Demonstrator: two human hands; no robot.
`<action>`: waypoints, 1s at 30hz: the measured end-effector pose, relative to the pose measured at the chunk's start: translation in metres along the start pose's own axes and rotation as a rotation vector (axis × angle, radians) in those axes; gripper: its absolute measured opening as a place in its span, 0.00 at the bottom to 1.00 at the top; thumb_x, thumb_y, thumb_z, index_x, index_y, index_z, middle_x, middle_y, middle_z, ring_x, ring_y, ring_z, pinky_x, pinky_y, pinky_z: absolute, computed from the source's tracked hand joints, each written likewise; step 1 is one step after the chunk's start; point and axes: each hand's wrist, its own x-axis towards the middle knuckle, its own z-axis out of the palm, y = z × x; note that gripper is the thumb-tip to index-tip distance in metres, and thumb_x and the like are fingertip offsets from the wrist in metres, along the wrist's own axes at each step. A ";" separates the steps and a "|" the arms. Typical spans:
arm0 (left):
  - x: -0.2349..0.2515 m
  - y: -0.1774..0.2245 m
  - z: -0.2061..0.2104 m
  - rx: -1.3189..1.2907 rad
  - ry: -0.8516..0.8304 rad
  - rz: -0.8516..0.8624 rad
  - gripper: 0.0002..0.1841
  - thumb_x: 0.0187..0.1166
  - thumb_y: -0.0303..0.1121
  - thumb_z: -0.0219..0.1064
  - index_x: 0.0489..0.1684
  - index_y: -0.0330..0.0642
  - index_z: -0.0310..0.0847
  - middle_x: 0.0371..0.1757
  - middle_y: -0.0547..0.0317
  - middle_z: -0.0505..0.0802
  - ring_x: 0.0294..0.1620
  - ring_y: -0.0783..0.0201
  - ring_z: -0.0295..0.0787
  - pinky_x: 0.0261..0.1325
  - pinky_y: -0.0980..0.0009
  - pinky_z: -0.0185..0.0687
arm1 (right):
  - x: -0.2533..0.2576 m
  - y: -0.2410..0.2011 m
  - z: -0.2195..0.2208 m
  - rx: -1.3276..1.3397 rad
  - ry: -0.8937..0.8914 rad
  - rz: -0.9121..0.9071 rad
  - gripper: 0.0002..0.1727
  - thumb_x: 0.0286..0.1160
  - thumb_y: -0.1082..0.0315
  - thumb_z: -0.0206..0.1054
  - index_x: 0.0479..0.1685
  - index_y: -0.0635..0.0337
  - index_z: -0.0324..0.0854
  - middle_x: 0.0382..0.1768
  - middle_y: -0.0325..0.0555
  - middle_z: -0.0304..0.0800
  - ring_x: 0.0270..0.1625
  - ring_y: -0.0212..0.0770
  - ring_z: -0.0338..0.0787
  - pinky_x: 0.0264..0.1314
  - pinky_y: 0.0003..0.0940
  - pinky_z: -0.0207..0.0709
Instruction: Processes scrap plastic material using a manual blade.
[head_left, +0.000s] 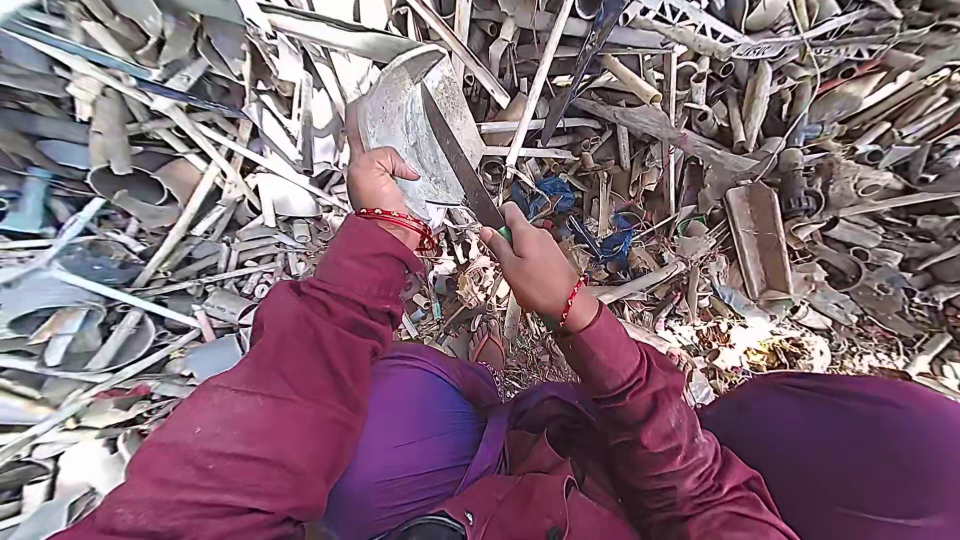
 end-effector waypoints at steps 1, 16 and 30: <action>0.005 -0.001 -0.004 0.009 -0.083 0.049 0.46 0.58 0.12 0.54 0.90 0.45 0.58 0.82 0.55 0.73 0.73 0.72 0.75 0.67 0.77 0.76 | -0.003 -0.006 -0.004 -0.057 -0.037 0.018 0.19 0.97 0.55 0.47 0.70 0.60 0.69 0.31 0.53 0.81 0.31 0.52 0.85 0.36 0.50 0.78; 0.014 0.002 -0.012 0.136 -0.210 0.075 0.48 0.58 0.11 0.53 0.92 0.47 0.55 0.88 0.55 0.66 0.79 0.72 0.70 0.71 0.75 0.74 | -0.003 -0.005 -0.003 -0.240 -0.130 0.134 0.26 0.97 0.55 0.46 0.86 0.56 0.66 0.51 0.64 0.90 0.56 0.64 0.90 0.57 0.63 0.79; 0.013 -0.002 -0.010 0.170 -0.316 0.022 0.24 0.83 0.27 0.56 0.80 0.43 0.71 0.73 0.54 0.81 0.68 0.72 0.79 0.69 0.72 0.74 | -0.004 0.000 -0.001 -0.245 -0.023 0.128 0.24 0.97 0.53 0.43 0.73 0.55 0.79 0.44 0.59 0.91 0.50 0.60 0.91 0.49 0.62 0.79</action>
